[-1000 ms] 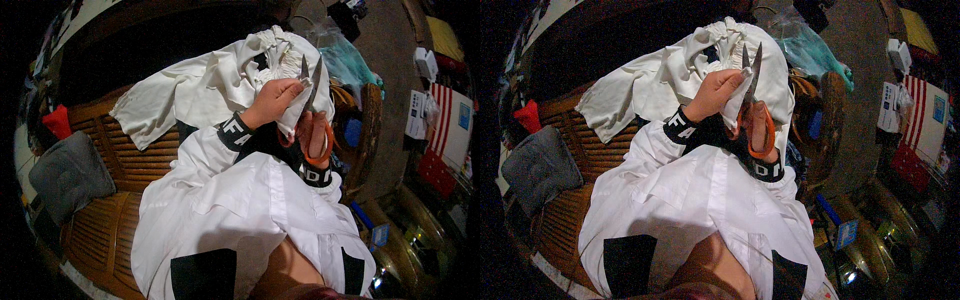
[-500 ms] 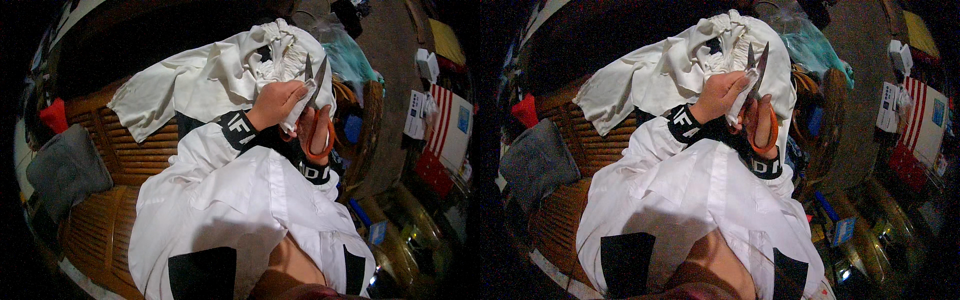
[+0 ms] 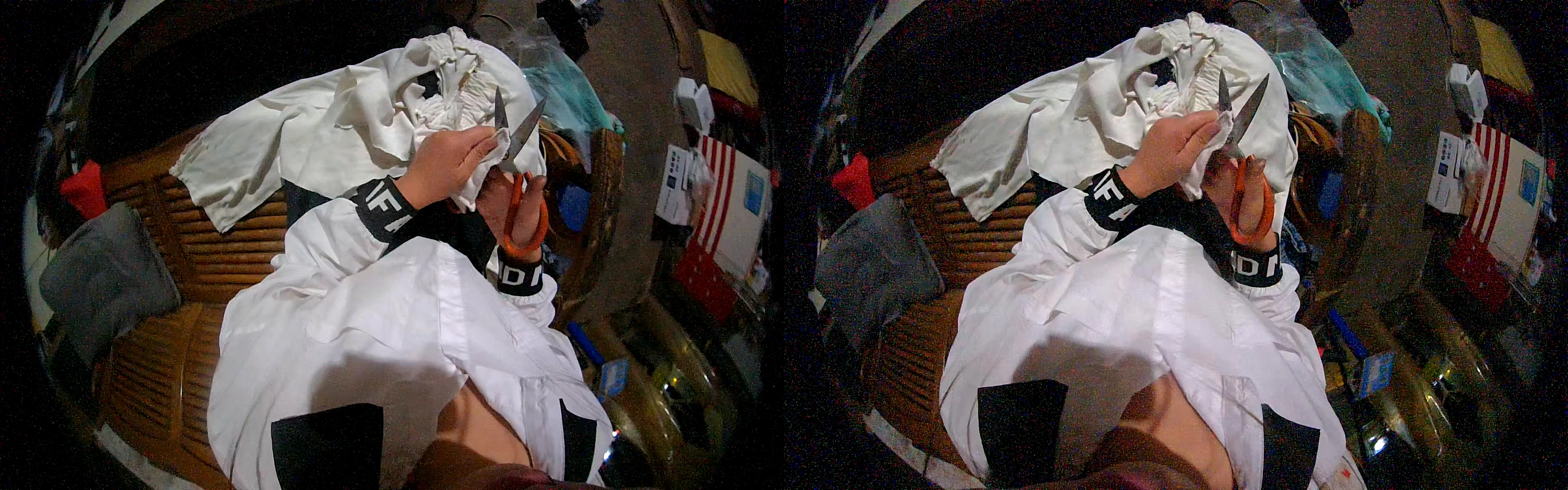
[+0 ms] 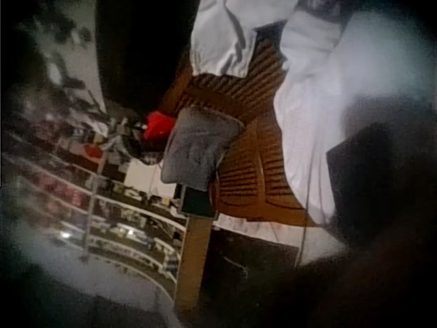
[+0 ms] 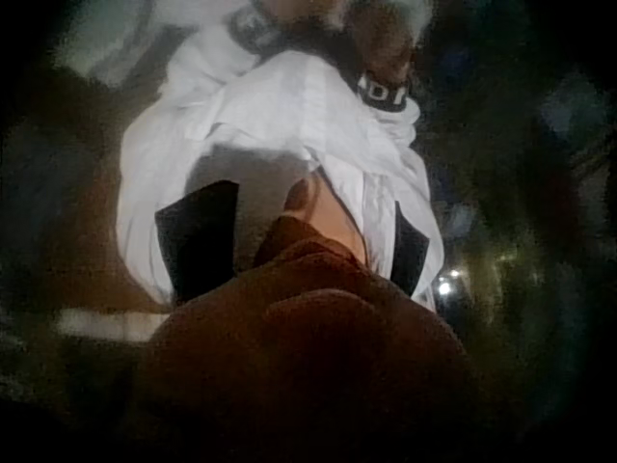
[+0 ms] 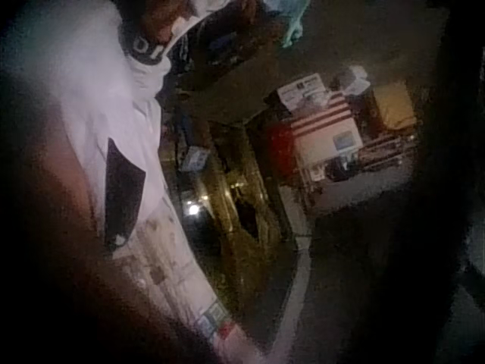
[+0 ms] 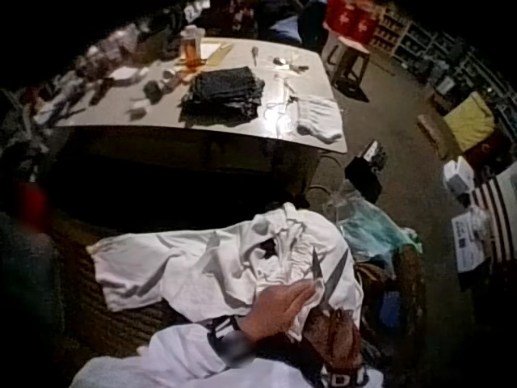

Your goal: The person uses orange-handled scissors to cut a white garment resting on their lap. They repeatedly trim the fabric, occasionally pausing to adjust the material or remove cut pieces.

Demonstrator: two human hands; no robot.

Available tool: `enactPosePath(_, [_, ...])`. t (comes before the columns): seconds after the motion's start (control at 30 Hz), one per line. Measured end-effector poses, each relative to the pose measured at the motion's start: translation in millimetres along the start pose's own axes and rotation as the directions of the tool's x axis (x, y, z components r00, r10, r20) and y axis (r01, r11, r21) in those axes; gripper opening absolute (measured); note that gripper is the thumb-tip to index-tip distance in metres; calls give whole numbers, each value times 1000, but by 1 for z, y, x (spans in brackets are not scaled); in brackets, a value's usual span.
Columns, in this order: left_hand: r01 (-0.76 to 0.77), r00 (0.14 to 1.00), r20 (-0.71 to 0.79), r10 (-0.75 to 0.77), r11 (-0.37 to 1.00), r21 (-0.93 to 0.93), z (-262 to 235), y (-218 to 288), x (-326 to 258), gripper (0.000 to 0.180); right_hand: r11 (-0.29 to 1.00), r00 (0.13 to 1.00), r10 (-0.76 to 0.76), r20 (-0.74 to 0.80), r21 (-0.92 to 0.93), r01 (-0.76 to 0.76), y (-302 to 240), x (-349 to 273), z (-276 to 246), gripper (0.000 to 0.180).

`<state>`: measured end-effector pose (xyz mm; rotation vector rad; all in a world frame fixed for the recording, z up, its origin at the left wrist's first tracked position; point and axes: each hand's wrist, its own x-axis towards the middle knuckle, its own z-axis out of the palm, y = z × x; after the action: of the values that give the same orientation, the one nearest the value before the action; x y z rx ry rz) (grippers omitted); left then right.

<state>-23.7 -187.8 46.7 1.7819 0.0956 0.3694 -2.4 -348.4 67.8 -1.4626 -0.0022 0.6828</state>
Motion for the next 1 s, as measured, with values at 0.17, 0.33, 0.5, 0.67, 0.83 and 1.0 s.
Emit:
enactPosePath(0.17, [78,992,103,-78,997,4,6,16,-24,32,828,997,-6,77,560,-39,-35,32,-14,45])
enactPosePath(0.33, [116,952,-192,-238,862,-494,-39,-9,11,31,907,963,-162,-215,-416,59,-40,5,-27,30])
enactPosePath(0.5, [99,912,-110,-395,472,-876,-86,-26,35,36,551,980,-197,-39,-831,78,-26,-24,-9,46])
enactPosePath(0.67, [226,705,-671,-227,970,-91,-88,-46,30,41,399,934,-121,337,-845,357,-16,-26,-7,41])
enactPosePath(0.83, [93,900,-412,145,857,506,-64,-14,8,36,513,951,-229,208,-805,299,-35,3,15,25])
enactPosePath(1.0, [112,974,-222,45,756,645,-44,-12,7,27,655,906,-388,168,-642,399,-21,59,39,20])
